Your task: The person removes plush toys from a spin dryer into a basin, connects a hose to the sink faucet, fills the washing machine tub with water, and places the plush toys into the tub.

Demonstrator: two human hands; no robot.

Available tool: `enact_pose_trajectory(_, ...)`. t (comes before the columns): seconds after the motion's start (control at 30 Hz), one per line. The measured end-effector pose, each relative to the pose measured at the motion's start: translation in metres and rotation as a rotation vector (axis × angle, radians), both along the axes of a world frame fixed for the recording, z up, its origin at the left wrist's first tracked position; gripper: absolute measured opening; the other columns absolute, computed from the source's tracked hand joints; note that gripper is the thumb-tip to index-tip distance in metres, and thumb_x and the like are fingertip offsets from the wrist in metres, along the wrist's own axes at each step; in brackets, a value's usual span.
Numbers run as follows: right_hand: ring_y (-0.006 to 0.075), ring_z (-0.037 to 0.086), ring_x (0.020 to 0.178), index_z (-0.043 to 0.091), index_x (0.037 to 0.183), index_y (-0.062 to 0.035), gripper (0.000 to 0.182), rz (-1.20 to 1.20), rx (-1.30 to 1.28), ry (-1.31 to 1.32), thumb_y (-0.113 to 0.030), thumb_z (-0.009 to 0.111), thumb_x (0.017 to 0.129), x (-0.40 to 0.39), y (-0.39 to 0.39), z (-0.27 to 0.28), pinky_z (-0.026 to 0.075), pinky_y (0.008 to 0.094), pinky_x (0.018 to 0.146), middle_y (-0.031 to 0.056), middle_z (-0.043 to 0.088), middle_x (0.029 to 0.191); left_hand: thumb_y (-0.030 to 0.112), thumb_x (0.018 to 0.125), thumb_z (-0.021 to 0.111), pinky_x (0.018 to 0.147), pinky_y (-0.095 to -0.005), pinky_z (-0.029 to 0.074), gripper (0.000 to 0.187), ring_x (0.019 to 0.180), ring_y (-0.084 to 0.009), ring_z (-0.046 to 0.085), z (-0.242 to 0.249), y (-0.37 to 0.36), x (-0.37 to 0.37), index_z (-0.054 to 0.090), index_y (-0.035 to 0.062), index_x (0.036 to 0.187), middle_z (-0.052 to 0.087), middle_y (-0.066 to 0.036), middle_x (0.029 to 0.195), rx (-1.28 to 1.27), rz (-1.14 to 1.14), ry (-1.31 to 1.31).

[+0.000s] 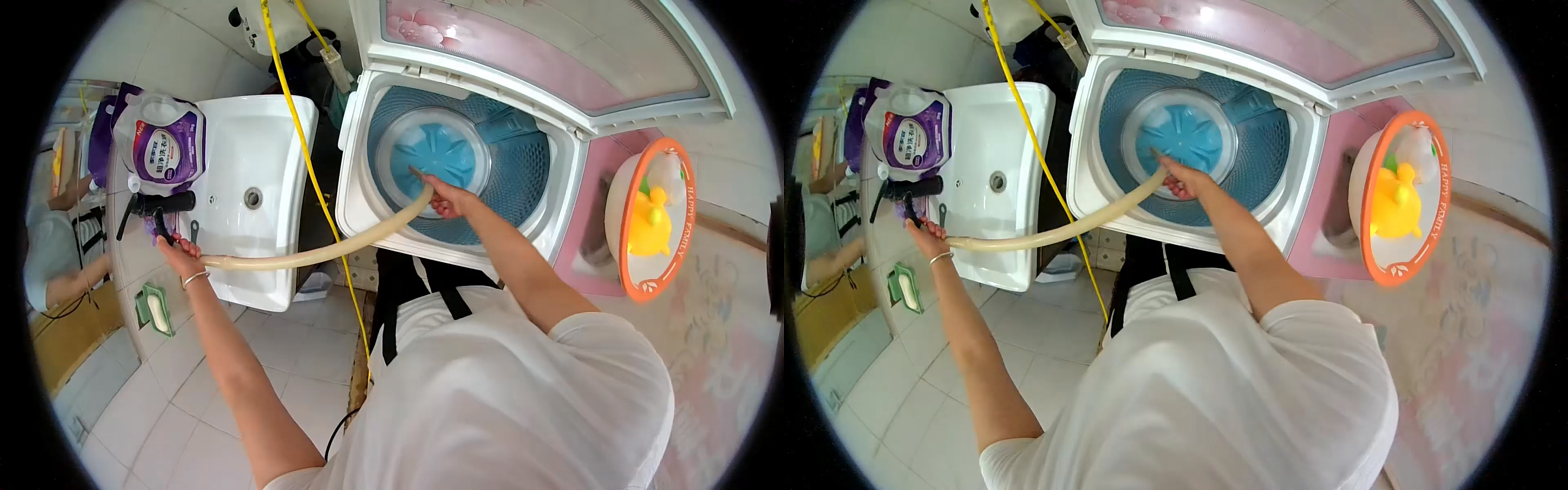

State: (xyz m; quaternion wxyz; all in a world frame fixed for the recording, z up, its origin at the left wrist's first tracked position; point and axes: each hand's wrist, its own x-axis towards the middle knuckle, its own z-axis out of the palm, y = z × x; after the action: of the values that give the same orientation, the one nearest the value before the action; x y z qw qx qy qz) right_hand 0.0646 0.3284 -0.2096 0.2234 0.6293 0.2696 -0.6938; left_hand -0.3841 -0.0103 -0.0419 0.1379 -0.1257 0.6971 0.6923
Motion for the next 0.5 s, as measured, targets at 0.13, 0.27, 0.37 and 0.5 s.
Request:
enact_pose_trajectory(0.13,0.01,0.036,0.04,0.054,0.079,-0.0057,0.028,-0.378,0.066,0.308,-0.033,0.057,0.081,-0.023,-0.004,-0.02,0.025,0.0251,0.034,0.0019,0.044,0.057,0.061,0.087,0.045,0.036,-0.024,0.024,0.048,0.041,-0.0089,0.03,0.001,0.001,0.001,0.048,0.0138,0.075,0.035,0.004,0.051,0.009,0.013,-0.008)
enact_pose_trajectory(0.27,0.0142,0.043,0.045,0.054,0.094,-0.0018,0.035,-0.441,0.446,0.199,-0.032,0.06,0.078,-0.01,0.001,0.01,0.031,0.0272,0.036,0.0074,0.051,0.067,0.058,0.087,0.045,0.037,-0.0239,0.022,0.047,0.041,-0.0088,0.029,0.006,0.004,0.007,0.045,0.0131,0.074,0.034,0.003,0.051,0.002,-0.002,-0.017)
enact_pose_trajectory(0.37,0.0144,0.046,0.054,0.04,0.127,-0.0008,0.06,-0.357,0.789,-0.027,-0.033,0.06,0.081,0.008,-0.013,0.053,0.033,0.0273,0.042,0.0105,0.055,0.08,0.056,0.087,0.046,0.037,-0.0236,0.022,0.045,0.041,-0.0085,0.03,0.008,0.007,0.011,0.045,0.0128,0.074,0.035,0.003,0.052,-0.002,0.016,0.004)
enact_pose_trajectory(0.5,0.021,0.057,0.062,0.034,0.134,0.0008,0.069,-0.212,1.114,0.165,-0.029,0.06,0.078,0.074,-0.029,-0.01,0.043,0.0319,0.047,0.0171,0.06,0.092,0.055,0.087,0.047,0.037,-0.0237,0.022,0.044,0.041,-0.0087,0.031,0.01,0.014,0.014,0.046,0.0124,0.074,0.035,0.002,0.052,0.047,0.035,0.017)
